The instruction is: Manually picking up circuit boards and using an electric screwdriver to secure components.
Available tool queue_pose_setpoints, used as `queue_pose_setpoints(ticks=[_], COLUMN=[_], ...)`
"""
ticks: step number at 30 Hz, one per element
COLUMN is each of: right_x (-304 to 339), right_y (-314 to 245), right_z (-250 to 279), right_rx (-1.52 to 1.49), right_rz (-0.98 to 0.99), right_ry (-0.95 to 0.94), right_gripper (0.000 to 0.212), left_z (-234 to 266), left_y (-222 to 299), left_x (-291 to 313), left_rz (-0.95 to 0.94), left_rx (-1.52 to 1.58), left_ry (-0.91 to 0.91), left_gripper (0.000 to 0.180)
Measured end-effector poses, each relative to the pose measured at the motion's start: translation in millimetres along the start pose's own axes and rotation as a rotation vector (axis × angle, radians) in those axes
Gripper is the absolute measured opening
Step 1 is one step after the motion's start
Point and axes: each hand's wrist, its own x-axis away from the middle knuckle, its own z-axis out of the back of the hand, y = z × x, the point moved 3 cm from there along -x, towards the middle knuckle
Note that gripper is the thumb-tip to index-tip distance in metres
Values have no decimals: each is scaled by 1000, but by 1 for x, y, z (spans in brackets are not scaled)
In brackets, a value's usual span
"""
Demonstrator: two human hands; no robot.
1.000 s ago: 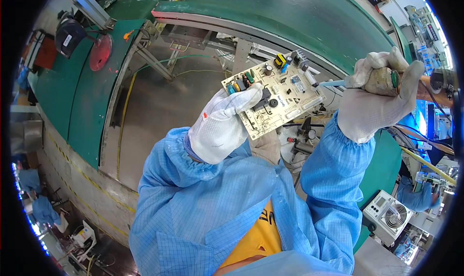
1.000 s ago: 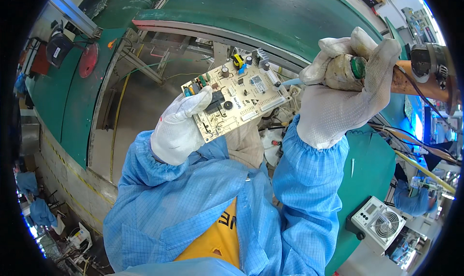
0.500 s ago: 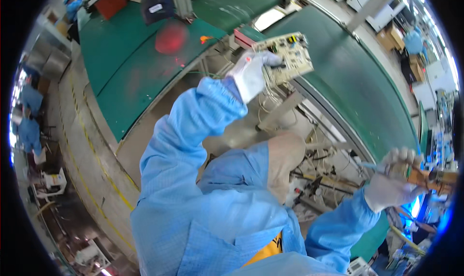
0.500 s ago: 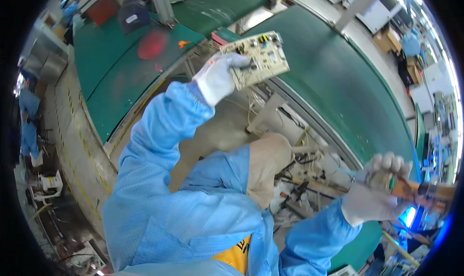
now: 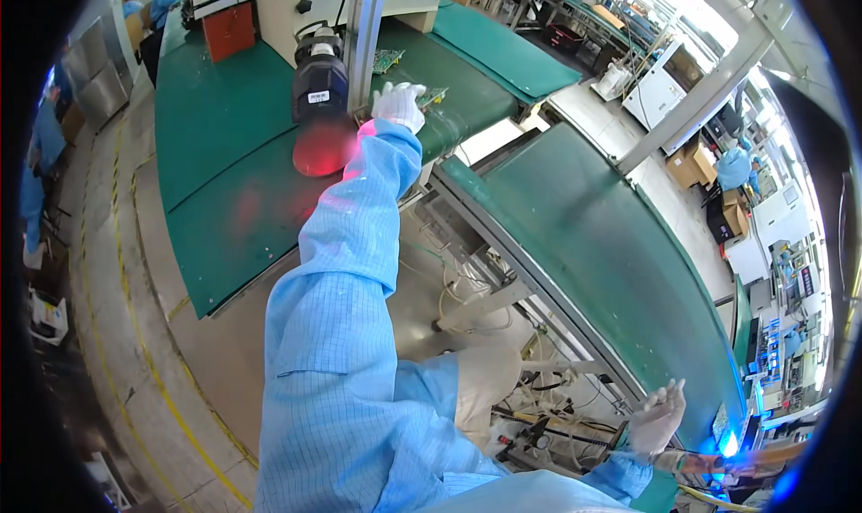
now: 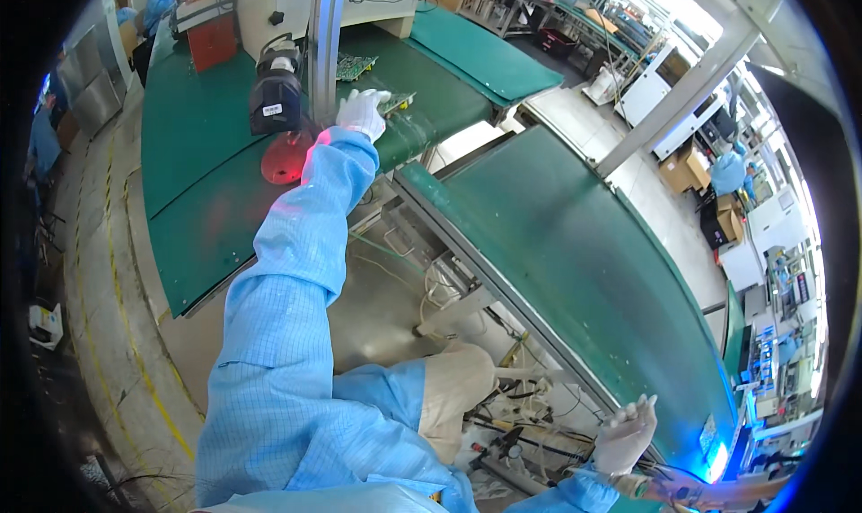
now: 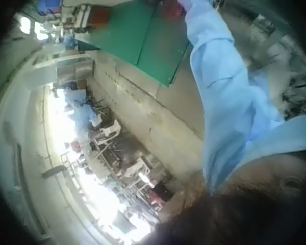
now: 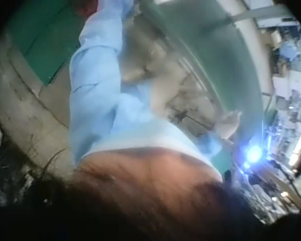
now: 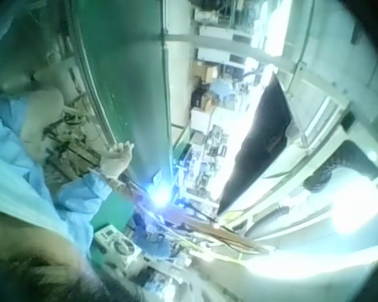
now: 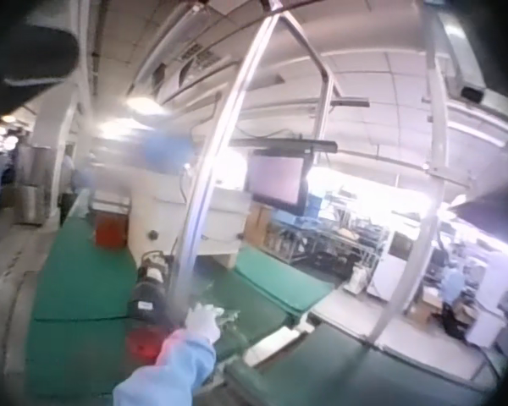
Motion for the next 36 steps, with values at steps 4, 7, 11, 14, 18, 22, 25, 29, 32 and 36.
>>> queue_pose_setpoints(ticks=[4, 7, 11, 14, 18, 22, 25, 29, 32, 36], right_x=[-9, -20, -41, -59, -47, -35, -29, -49, -53, -62], right_y=[9, 18, 36, 58, 82, 97, 103, 136, 140, 142], right_z=[1, 11, 41, 70, 74, 47, 22, 30, 8, 13], right_rx=[94, 213, 771, 977, 933, 1064, 1182, 1439, 1387, 1271], right_rz=[74, 82, 351, 416, 278, 354, 248, 367, 491, 349], right_ry=[-2, -22, 242, 284, 323, 386, 521, 712, 836, 867], right_gripper=[25, 27, 33, 40, 49, 65, 76, 90, 94, 92], left_z=[-10, -10, 2, 15, 45, 62, 31, 23, 43, 38], left_y=[2, 51, 126, 149, 145, 103, 74, 58, 62, 51], left_x=[-6, -7, 42, 102, 177, 217, 219, 215, 217, 236], left_rz=[-27, -137, -537, -1001, -1511, -1197, -1404, -1334, -1405, -1468], left_rx=[-146, -63, 276, 442, 420, 501, 486, 500, 611, 553], left_ry=[189, 160, 22, -94, -203, -761, -871, -1191, -1177, -1248], left_gripper=[33, 42, 37, 36, 13, 40, 26, 20, 18, 16])
